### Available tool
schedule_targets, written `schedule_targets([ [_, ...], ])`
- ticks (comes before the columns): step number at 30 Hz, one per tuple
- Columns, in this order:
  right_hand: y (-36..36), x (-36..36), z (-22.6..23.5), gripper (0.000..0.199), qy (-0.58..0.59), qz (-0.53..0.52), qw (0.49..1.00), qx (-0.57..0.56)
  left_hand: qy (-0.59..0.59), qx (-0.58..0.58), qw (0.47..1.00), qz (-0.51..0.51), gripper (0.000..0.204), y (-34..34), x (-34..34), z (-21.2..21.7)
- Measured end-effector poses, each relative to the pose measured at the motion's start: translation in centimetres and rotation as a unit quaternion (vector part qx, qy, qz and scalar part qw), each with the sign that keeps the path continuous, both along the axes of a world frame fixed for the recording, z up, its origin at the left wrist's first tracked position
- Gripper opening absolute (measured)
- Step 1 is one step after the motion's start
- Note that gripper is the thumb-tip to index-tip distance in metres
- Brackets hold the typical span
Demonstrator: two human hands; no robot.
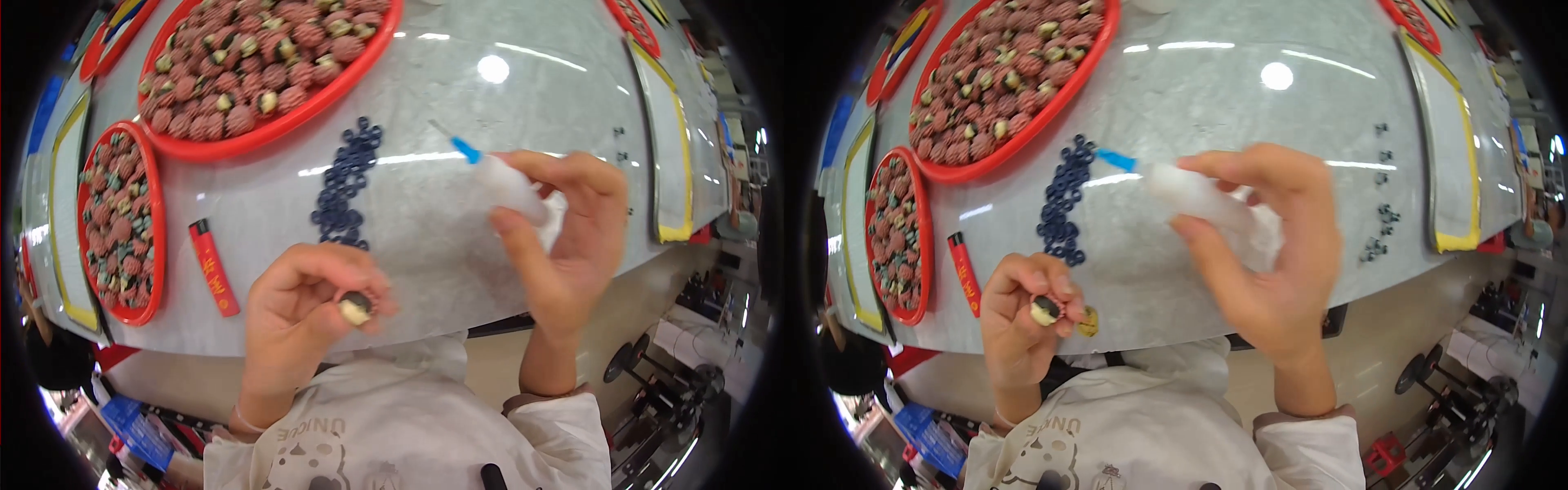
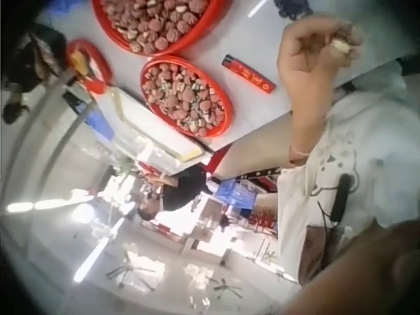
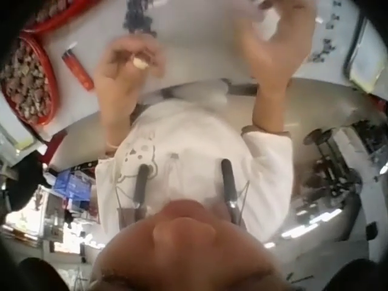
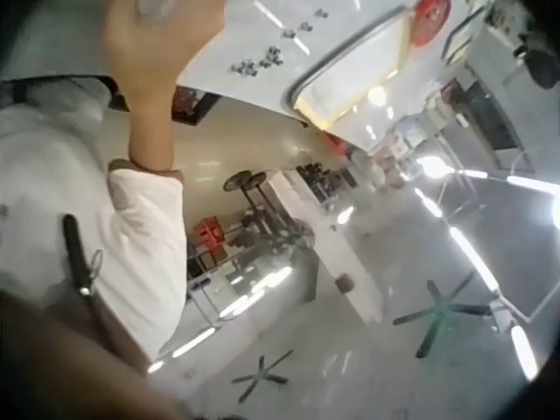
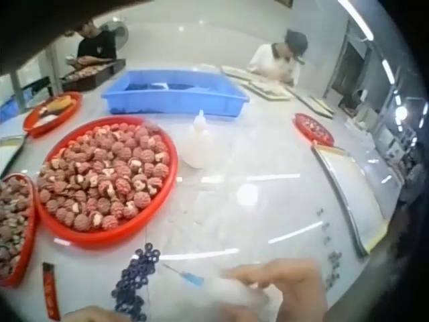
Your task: The person takes figurine heads from a red tray, applies glue from a needle bottle, and attaches body pieces to them by hand before placing the assembled figurines into a separate tray, occasionally heating the needle tip with a lighter.
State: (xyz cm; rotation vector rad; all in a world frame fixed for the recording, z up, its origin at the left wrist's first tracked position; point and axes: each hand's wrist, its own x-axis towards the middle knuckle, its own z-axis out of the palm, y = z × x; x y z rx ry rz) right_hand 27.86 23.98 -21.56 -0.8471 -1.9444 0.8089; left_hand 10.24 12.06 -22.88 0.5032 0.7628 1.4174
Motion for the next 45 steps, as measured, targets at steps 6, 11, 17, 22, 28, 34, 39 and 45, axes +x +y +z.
schedule_targets([
  [6,0.2,-0.8,-0.4,0.045,-0.029,0.014,0.995,-0.090,-0.022,0.034,0.998,-0.053,0.028,-0.2,0.0,-0.7],
  [11,1.7,1.9,1.4,0.035,-0.152,-0.034,0.987,0.033,-0.032,0.045,0.996,-0.063,0.029,-0.3,-0.2,-0.8],
  [17,4.6,9.8,0.8,0.029,-0.314,-0.345,0.884,-0.019,-0.032,0.046,0.997,-0.060,0.029,-0.1,0.0,-0.5],
  [22,4.9,9.1,-0.3,0.024,-0.297,-0.272,0.913,0.068,-0.023,0.042,0.997,-0.055,0.029,-0.1,0.0,-0.5],
  [28,1.3,6.6,2.6,0.017,0.071,-0.209,0.972,-0.083,0.013,0.032,0.999,-0.036,0.029,0.1,-0.1,-0.5],
  [34,-1.4,6.1,2.3,0.017,0.194,0.019,0.967,-0.162,0.042,0.019,0.998,-0.031,0.029,0.1,-0.1,-0.1],
  [39,-2.6,3.3,1.1,0.015,0.225,0.123,0.939,-0.229,0.052,0.004,0.998,-0.026,0.029,0.1,-0.2,-0.1],
  [45,-3.6,0.6,1.3,0.016,0.276,0.141,0.886,-0.345,0.074,-0.032,0.997,-0.001,0.029,0.1,-0.4,-0.4],
])
